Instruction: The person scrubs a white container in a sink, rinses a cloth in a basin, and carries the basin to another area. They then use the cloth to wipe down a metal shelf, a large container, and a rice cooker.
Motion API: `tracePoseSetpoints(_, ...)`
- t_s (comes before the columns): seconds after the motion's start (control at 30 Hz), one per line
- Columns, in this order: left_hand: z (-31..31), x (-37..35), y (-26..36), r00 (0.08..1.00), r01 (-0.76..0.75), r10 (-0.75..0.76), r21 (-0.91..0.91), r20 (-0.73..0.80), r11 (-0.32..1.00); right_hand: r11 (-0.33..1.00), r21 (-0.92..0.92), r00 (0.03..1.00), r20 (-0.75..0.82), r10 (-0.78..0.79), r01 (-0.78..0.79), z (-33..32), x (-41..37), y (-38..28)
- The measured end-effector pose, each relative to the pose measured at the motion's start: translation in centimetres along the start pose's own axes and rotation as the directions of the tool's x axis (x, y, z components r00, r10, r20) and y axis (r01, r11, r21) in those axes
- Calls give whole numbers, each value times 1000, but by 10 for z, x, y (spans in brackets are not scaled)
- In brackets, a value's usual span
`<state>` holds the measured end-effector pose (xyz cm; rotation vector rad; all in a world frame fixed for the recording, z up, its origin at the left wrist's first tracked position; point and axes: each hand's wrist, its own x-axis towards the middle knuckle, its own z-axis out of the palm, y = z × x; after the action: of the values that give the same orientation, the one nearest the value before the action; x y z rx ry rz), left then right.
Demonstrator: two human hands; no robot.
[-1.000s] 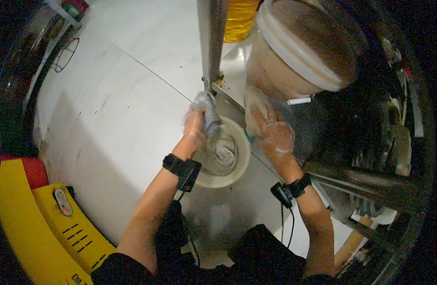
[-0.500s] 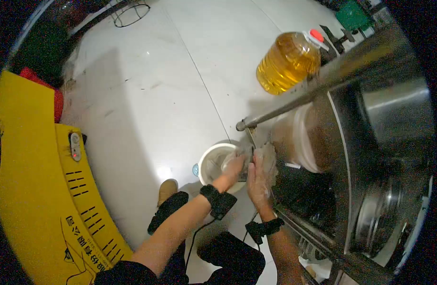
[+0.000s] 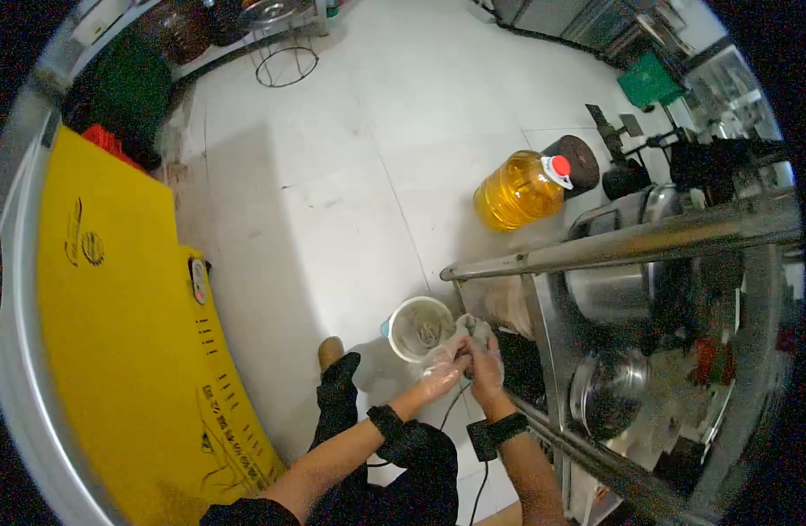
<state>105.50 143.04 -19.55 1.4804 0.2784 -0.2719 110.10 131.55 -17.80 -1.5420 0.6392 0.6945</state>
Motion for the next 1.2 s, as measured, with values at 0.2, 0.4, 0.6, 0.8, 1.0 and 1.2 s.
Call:
tracePoseSetpoints(0.2,-37,-5,113,983,145,-106,-290,147,946,980,170,987,-140,-75,99,11,-39,-62)
tracePoseSetpoints(0.4,-77,30,152,998,-47,53,-242,18,969,924,369,980,-196,-29,101,79,-68,-147)
tracePoseSetpoints(0.6,-117,96,194,991,136,-124,-343,56,930,880,418,953,-281,-110,225,118,-24,-199)
tracePoseSetpoints(0.8,-134,175,216,983,71,-43,-156,179,985,764,551,929,-329,-171,336,125,37,-241)
tracePoseSetpoints(1.0,-164,291,214,950,186,-201,84,239,979,795,567,899,-434,64,217,116,107,-277)
tracePoseSetpoints(1.2,-209,426,222,989,78,-130,482,76,873,826,542,771,-588,244,152,95,172,-263)
